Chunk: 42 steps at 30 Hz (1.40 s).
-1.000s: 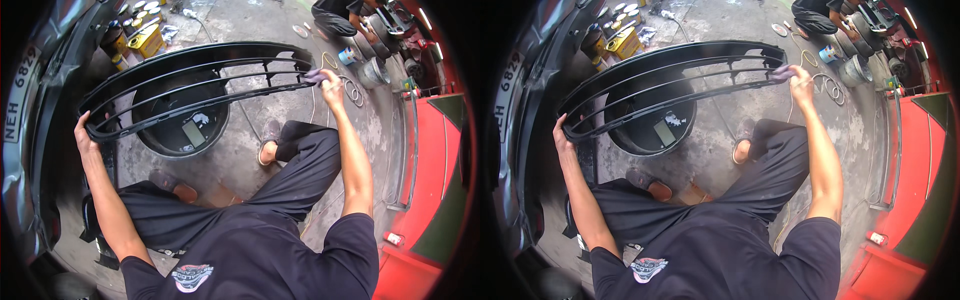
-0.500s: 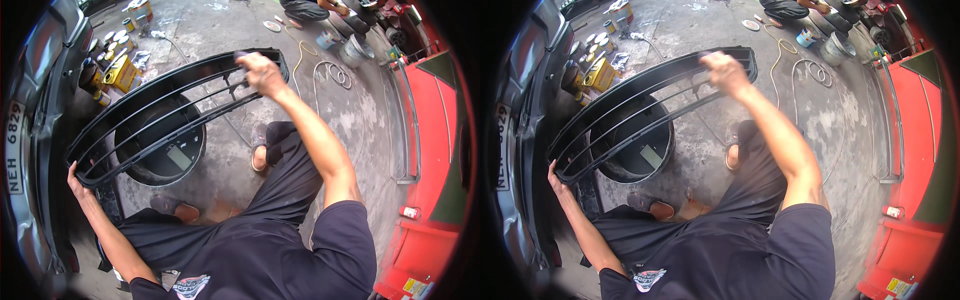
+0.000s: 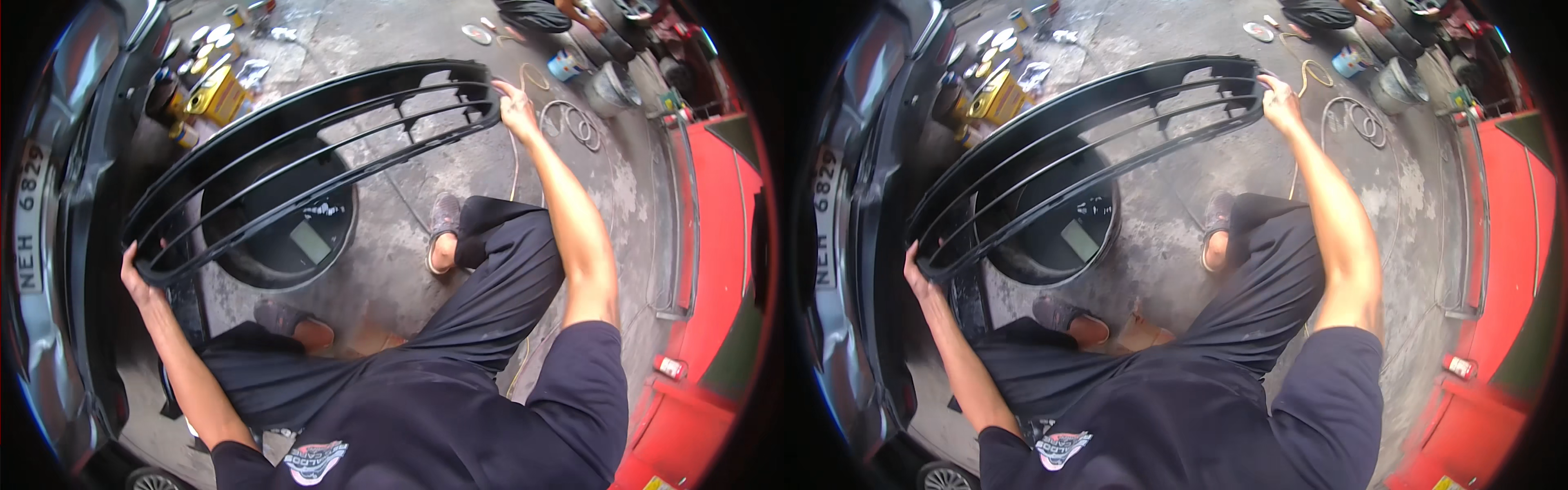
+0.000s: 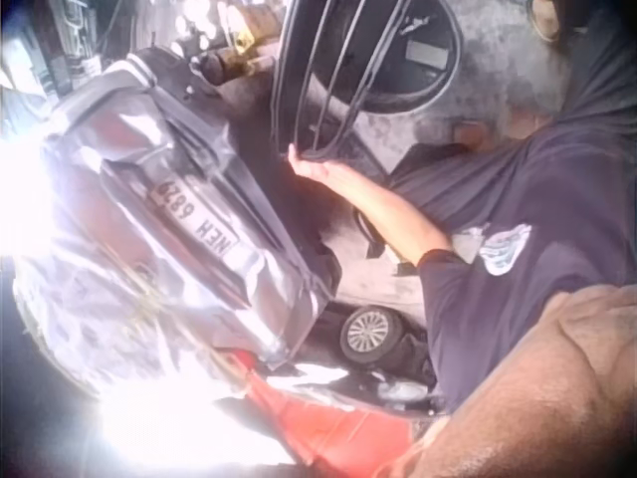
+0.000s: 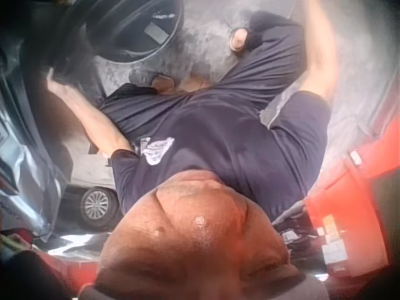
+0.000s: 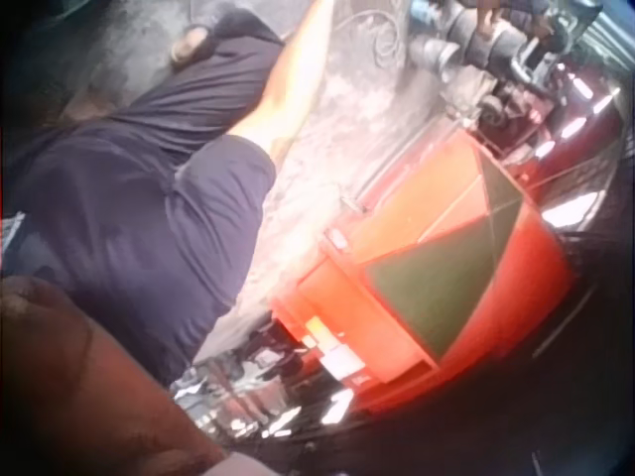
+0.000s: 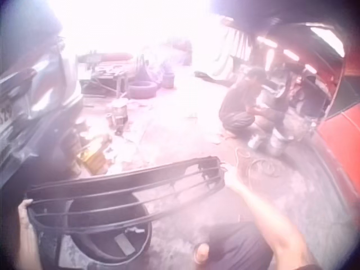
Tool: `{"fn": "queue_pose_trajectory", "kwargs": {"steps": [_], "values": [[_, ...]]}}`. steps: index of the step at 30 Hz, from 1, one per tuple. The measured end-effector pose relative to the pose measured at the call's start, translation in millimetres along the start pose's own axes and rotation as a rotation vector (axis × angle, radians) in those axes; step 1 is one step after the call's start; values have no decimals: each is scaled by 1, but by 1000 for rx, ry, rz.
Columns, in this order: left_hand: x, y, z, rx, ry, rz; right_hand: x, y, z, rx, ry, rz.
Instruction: The person sits on the floor and wipes a black car grille with a cloth, cleaning both sides and the interior slats. They then walk to a workbench, pick up a spray gun, and spray a black car bumper mounted on a stand.
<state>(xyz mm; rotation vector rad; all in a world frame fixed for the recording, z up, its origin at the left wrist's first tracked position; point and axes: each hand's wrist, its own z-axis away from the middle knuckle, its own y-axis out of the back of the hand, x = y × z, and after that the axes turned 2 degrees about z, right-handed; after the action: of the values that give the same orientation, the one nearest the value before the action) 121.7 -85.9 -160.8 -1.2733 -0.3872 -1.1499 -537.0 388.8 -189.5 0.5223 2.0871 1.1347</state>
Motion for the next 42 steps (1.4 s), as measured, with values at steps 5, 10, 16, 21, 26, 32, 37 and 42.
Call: {"fn": "queue_pose_trajectory", "kwargs": {"steps": [5, 10, 16, 21, 26, 32, 37, 42], "values": [[-1, 2, 3, 39, -14, 12, -46, 27, 43, -44, 129, 116], [-7, -6, 3, -33, 43, 90, -190, 26, 119, 66, 255, 237], [-1, -20, 25, -6, 38, 93, -328, 31, 155, -39, 598, -13], [3, -17, 19, 19, 48, 50, -354, 49, 124, 48, 881, -342], [3, -11, 11, 106, 24, -8, -284, 66, 96, -217, 719, 46], [18, -31, 21, 148, 55, -169, -265, 30, 89, -248, 739, 143], [28, -39, 25, 376, 28, -282, -266, 24, 76, -250, 703, -7], [53, 4, -5, 399, 103, -290, -254, 10, 65, -211, 797, -165]]}}
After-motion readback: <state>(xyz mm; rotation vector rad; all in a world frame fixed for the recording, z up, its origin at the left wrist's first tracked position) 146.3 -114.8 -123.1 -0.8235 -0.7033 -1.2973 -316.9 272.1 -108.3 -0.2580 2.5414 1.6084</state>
